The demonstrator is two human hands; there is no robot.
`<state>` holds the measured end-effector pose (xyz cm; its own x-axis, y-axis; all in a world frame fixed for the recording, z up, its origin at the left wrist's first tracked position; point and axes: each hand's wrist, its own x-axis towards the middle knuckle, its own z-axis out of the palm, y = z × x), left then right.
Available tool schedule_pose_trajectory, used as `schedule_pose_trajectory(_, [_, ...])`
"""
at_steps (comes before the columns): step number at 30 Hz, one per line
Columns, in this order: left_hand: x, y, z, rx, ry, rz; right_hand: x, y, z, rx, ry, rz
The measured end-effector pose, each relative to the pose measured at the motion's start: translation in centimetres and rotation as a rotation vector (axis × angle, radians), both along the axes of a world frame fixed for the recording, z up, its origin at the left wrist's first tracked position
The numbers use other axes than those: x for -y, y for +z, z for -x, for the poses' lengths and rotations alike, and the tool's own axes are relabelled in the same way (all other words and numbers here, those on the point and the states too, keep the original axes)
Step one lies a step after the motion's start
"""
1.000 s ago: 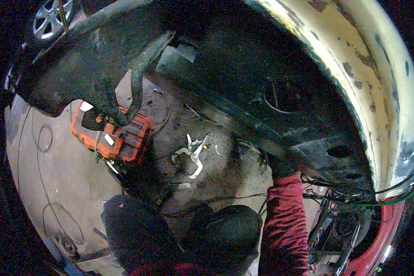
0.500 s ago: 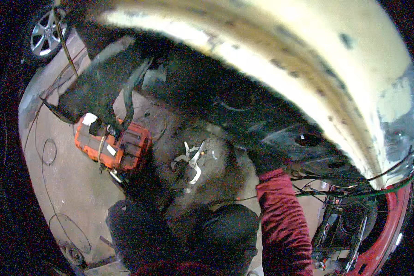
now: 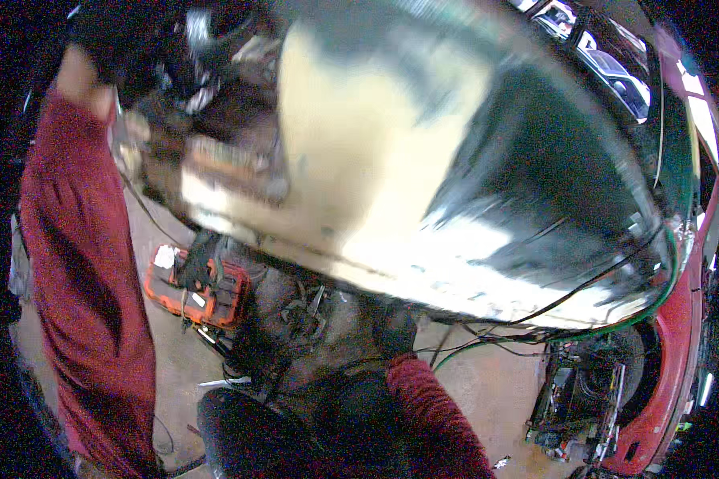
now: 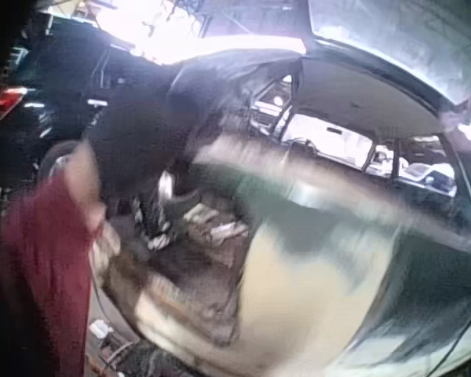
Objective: The person welds a section of a car's wheel well using a handheld torch and filler rod. They repeatedly heat the metal, apply filler, and inspect the weld area. The person also uses a hammer to tap the weld and a wire brush to clean the surface.
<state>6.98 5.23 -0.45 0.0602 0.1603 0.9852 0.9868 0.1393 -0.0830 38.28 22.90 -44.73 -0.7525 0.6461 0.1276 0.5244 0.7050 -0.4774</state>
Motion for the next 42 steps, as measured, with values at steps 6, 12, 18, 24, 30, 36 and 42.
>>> schedule_pose_trajectory(6, [3.4,1.2,8.9,0.072,0.364,0.259,4.3,9.6,-11.3,0.333,-0.170,0.029])
schedule_pose_trajectory(12, [3.8,2.4,6.9,0.639,0.082,0.349,8.4,26.8,-18.1,0.550,-0.059,0.297])
schedule_pose_trajectory(18, [1.2,9.9,7.7,1.096,0.134,0.691,9.6,49.4,-21.8,0.479,0.157,0.402])
schedule_pose_trajectory(24, [-1.4,11.2,12.6,1.479,0.318,0.861,4.3,69.2,-19.0,0.268,-0.418,0.769])
schedule_pose_trajectory(30, [-2.8,10.4,11.2,1.309,0.395,0.797,-9.1,74.1,-15.5,-0.047,-0.468,0.274])
schedule_pose_trajectory(36, [-1.8,9.6,10.6,1.331,0.331,0.673,-24.1,70.4,-3.7,0.267,-0.186,0.260])
schedule_pose_trajectory(42, [-1.5,11.2,10.1,1.541,0.416,0.737,-30.8,62.7,7.3,0.533,0.134,0.517])
